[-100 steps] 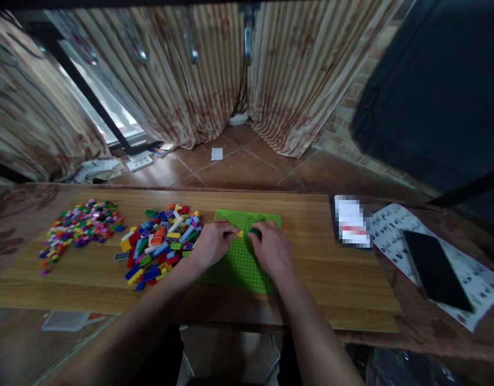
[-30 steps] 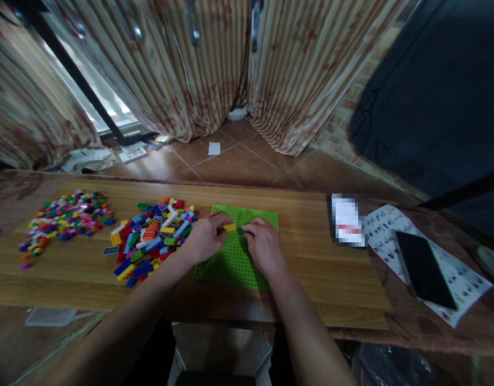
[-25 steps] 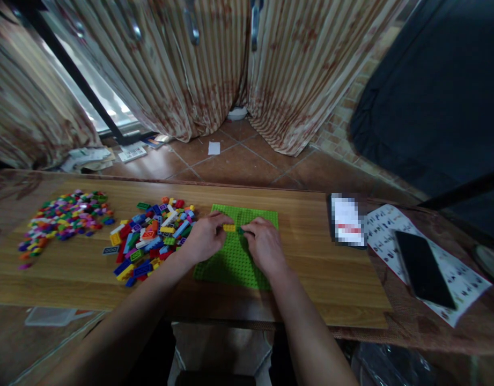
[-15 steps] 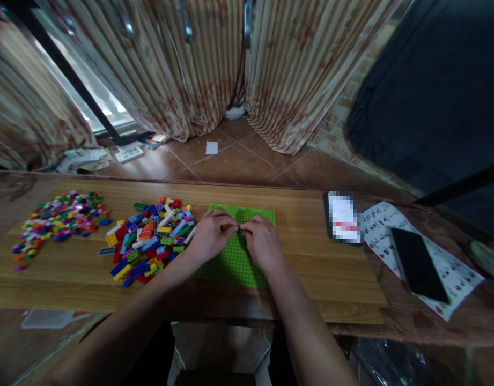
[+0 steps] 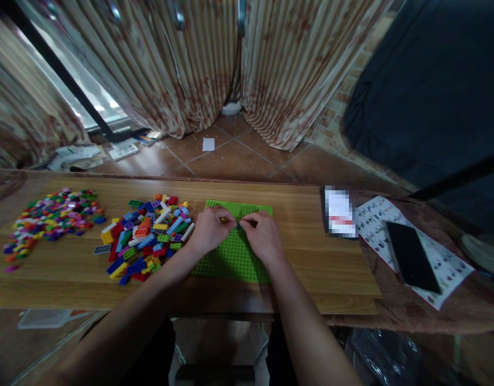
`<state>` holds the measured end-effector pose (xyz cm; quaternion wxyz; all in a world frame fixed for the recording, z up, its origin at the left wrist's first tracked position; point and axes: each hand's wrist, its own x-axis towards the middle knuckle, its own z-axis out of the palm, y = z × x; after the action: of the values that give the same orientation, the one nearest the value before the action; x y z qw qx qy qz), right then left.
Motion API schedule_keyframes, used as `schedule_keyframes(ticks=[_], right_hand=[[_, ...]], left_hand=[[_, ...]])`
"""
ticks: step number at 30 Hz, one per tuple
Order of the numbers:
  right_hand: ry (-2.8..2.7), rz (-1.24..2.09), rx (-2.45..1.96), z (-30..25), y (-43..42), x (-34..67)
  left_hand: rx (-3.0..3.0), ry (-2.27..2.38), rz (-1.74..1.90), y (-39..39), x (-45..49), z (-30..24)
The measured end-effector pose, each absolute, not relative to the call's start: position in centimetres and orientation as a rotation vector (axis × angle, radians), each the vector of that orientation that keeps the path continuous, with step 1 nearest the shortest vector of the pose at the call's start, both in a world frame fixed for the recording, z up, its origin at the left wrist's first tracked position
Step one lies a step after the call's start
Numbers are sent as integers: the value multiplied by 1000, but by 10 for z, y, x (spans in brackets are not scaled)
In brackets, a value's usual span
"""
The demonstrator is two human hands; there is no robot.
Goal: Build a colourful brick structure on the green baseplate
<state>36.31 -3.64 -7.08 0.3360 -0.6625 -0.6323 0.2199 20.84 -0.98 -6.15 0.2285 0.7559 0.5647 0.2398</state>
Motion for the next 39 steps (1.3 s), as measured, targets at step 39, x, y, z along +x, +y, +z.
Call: schedule_keyframes(ticks=[39], right_hand=[[-1626,408,-1932,-80,-46,366]], left_hand=[[1993,1480,428,5,203,-53]])
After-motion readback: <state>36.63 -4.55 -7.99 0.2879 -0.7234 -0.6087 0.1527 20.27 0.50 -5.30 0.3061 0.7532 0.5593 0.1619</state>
